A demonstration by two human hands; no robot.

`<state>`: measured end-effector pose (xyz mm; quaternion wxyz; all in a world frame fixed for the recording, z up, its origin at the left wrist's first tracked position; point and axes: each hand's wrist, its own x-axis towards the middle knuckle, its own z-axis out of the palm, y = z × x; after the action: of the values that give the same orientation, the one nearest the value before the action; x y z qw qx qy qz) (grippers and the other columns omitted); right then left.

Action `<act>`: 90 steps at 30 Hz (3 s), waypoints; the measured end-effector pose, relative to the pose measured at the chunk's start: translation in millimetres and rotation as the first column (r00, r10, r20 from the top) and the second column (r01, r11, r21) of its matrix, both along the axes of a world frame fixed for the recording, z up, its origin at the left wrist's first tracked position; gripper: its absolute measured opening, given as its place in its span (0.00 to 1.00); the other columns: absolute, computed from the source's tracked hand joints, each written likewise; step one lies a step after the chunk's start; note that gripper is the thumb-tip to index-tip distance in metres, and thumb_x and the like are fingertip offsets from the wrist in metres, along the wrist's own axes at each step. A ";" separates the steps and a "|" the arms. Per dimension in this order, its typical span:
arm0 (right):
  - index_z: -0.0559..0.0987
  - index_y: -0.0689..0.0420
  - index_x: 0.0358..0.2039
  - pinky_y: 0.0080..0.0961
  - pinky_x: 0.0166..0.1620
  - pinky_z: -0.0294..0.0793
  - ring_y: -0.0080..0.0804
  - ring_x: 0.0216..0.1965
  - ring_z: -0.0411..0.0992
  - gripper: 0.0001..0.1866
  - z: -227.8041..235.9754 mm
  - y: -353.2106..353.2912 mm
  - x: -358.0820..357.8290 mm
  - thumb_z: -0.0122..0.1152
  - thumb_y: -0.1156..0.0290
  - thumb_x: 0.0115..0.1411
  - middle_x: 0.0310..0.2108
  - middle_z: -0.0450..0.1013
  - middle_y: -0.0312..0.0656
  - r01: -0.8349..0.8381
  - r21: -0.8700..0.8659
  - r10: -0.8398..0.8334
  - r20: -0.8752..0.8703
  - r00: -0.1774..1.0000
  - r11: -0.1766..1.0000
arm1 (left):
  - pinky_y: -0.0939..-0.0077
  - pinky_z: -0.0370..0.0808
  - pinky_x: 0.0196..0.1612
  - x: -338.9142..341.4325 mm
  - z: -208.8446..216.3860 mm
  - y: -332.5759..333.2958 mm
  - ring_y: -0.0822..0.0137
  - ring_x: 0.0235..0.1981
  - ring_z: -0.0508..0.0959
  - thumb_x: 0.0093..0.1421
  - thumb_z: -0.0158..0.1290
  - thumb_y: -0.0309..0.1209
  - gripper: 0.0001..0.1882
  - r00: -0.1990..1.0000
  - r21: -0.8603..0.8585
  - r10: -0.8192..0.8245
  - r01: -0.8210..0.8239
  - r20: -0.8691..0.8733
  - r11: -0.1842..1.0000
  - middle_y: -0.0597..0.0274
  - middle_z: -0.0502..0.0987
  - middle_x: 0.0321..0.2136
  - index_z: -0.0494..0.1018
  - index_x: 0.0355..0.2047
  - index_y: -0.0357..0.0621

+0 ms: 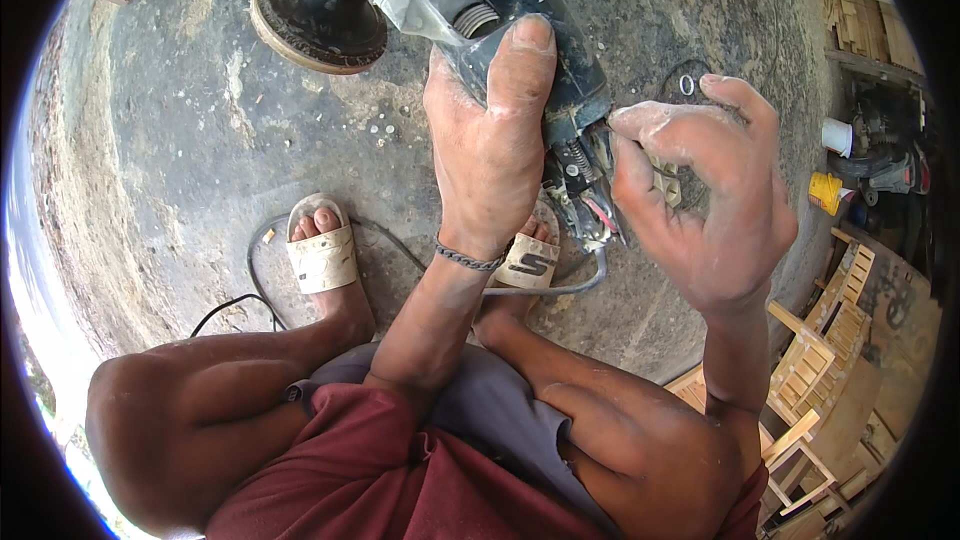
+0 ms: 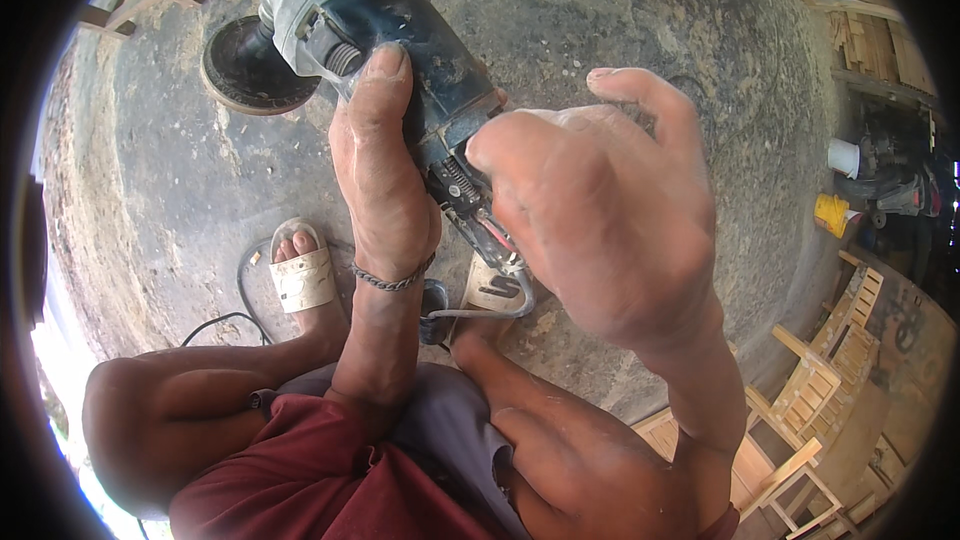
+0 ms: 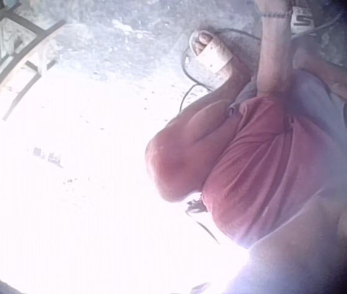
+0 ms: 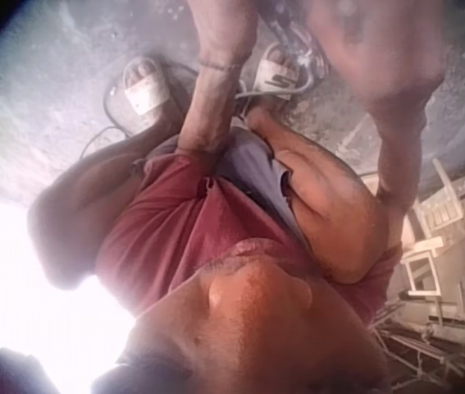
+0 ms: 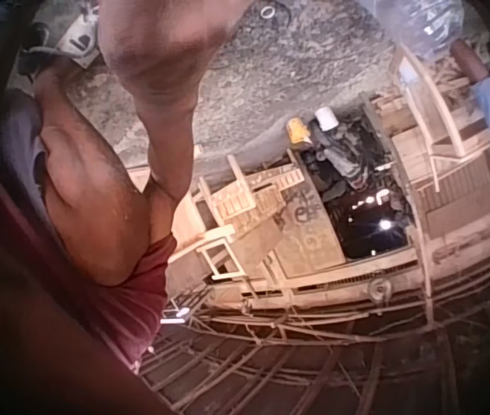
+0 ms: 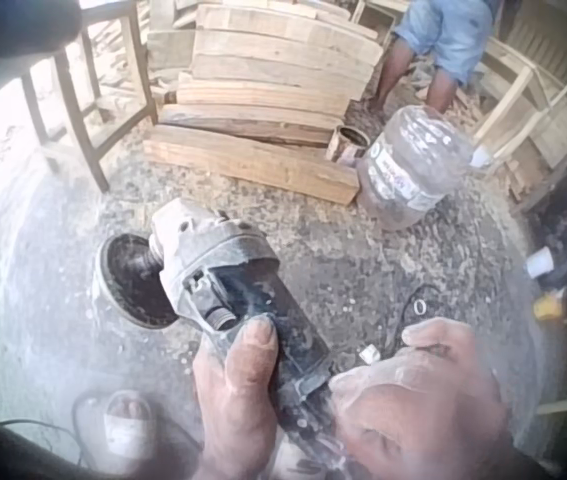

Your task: The person disassembles the housing of a hand sander using a screwdriver, removes the casing, and works on the internal wiring and connections by hand.

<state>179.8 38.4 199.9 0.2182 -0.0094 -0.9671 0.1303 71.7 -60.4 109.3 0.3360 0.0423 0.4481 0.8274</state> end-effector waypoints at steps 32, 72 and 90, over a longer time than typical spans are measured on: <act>0.65 0.52 0.38 0.46 0.66 0.62 0.29 0.31 0.79 0.24 -5.9 4.0 -3.7 0.66 0.89 0.49 0.31 0.80 0.40 0.033 -0.073 -0.034 -0.014 0.999 0.997 | 0.75 0.75 0.40 2.4 6.9 3.0 0.73 0.34 0.76 0.68 0.54 0.42 0.20 0.998 -0.027 0.053 -0.054 -0.016 0.998 0.62 0.78 0.35 0.72 0.47 0.36; 0.74 0.59 0.37 0.32 0.43 0.78 0.31 0.31 0.77 0.19 -4.4 1.9 -13.2 0.69 0.89 0.45 0.30 0.78 0.41 -0.045 -0.093 0.038 -0.077 0.996 0.995 | 0.69 0.81 0.41 -0.2 -1.6 2.4 0.63 0.34 0.83 0.69 0.48 0.44 0.23 0.997 -0.010 0.072 -0.072 -0.013 0.997 0.51 0.81 0.36 0.72 0.48 0.33; 0.78 0.60 0.38 0.18 0.36 0.76 0.19 0.34 0.77 0.09 -1.5 22.8 0.8 0.68 0.81 0.57 0.33 0.79 0.36 0.252 -0.508 -0.182 0.185 0.966 0.824 | 0.70 0.79 0.42 -11.4 -11.3 -0.5 0.64 0.36 0.82 0.69 0.46 0.49 0.25 0.992 -0.010 0.061 -0.062 -0.108 0.998 0.53 0.81 0.38 0.72 0.51 0.37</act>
<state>180.6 61.2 198.4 0.1579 -0.1873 -0.8986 0.3641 60.3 -60.9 98.0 0.2861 0.0708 0.4723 0.8307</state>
